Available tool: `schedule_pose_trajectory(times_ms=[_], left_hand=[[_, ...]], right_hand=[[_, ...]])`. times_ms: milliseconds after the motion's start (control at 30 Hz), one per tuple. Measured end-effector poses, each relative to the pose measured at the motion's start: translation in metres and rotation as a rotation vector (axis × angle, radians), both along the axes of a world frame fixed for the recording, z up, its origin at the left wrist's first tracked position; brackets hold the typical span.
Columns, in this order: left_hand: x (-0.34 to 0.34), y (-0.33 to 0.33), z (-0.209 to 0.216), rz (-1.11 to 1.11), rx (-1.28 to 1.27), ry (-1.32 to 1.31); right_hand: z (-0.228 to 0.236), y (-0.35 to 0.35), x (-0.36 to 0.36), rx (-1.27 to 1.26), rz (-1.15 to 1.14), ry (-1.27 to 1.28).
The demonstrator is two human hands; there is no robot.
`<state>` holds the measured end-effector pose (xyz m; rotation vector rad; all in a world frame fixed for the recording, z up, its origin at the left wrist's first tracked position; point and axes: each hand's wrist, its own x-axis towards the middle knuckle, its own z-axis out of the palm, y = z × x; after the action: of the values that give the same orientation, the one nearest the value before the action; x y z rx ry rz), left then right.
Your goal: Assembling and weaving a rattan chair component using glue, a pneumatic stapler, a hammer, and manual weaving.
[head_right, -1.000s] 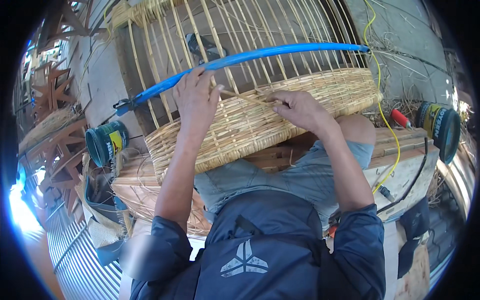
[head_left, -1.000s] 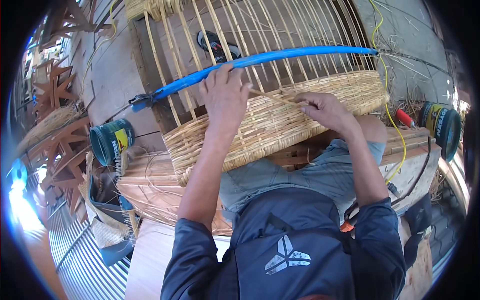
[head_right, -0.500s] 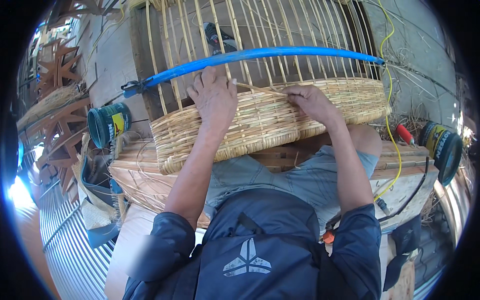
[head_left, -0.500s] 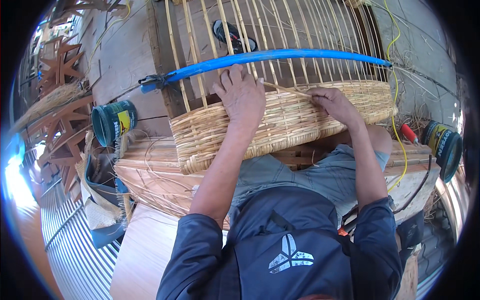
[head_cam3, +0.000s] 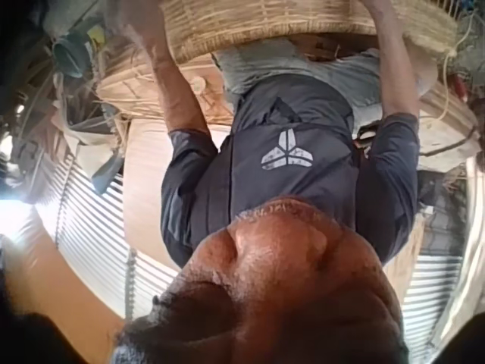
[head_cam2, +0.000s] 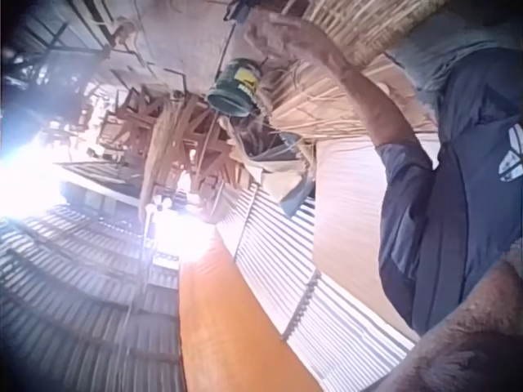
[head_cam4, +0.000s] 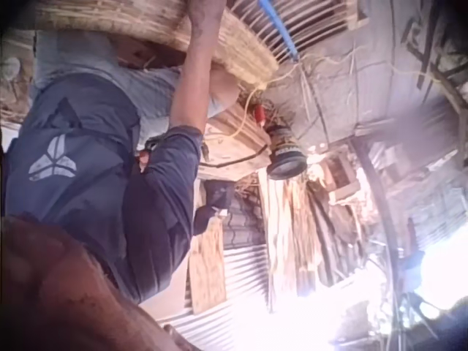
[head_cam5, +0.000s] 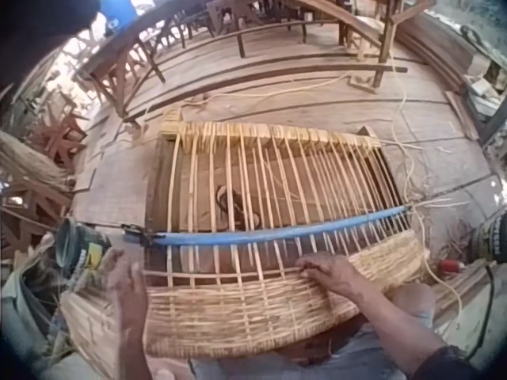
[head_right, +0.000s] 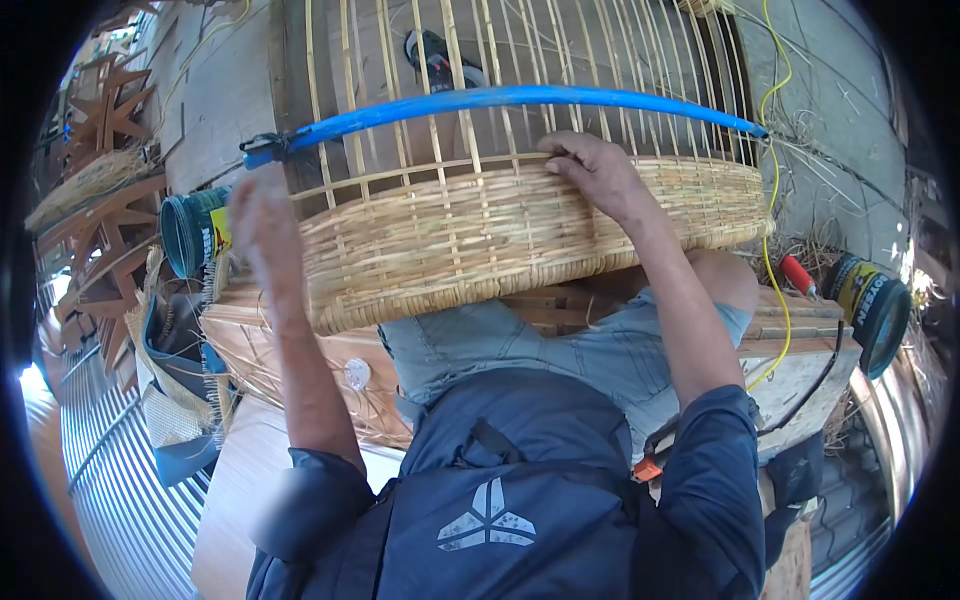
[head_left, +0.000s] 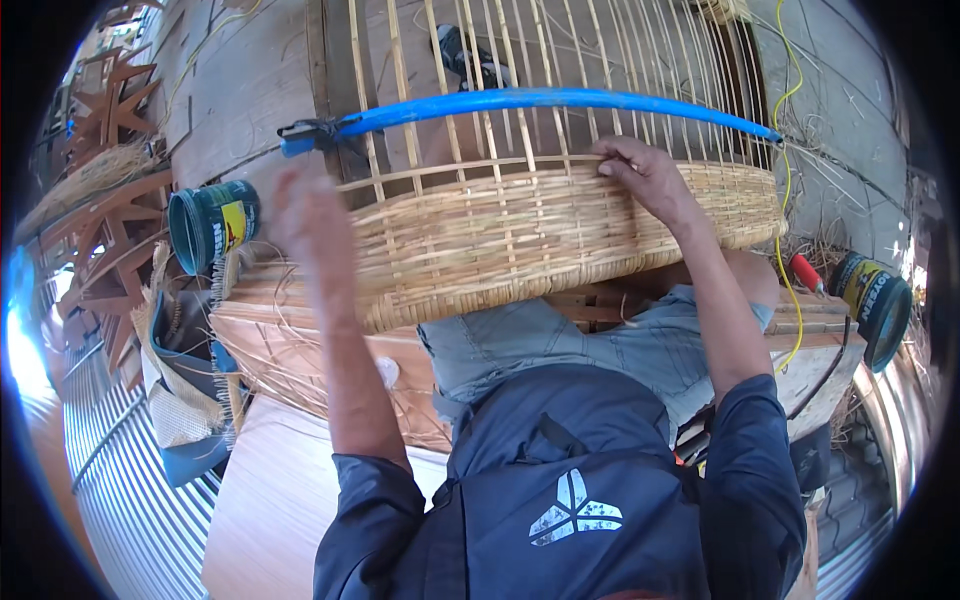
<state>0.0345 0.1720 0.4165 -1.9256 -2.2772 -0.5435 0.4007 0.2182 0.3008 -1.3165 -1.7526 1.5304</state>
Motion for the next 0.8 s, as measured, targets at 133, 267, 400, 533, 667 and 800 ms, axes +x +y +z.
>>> schedule_pose_trajectory(times_ms=[133,267,400,533,667,800], left_hand=[[0.0,-0.023,0.067,0.0,-0.016,-0.26],[0.05,-0.01,0.111,-0.308,0.064,-0.261],[0.04,0.003,0.043,-0.244,-0.156,0.036],[0.065,0.003,-0.018,-0.221,-0.339,0.27],[0.073,0.008,-0.04,-0.158,-0.216,0.252],[0.076,0.007,-0.038,-0.128,-0.197,0.18]], right_hand=[[0.037,0.008,-0.042,0.378,0.024,-0.135],[0.093,-0.004,-0.12,0.209,0.185,0.333],[0.091,-0.009,-0.082,-0.012,0.12,-0.029],[0.052,-0.019,-0.082,0.018,0.134,-0.16],[0.046,-0.013,-0.094,-0.003,0.202,-0.001],[0.03,-0.01,-0.095,-0.072,0.101,0.004]])
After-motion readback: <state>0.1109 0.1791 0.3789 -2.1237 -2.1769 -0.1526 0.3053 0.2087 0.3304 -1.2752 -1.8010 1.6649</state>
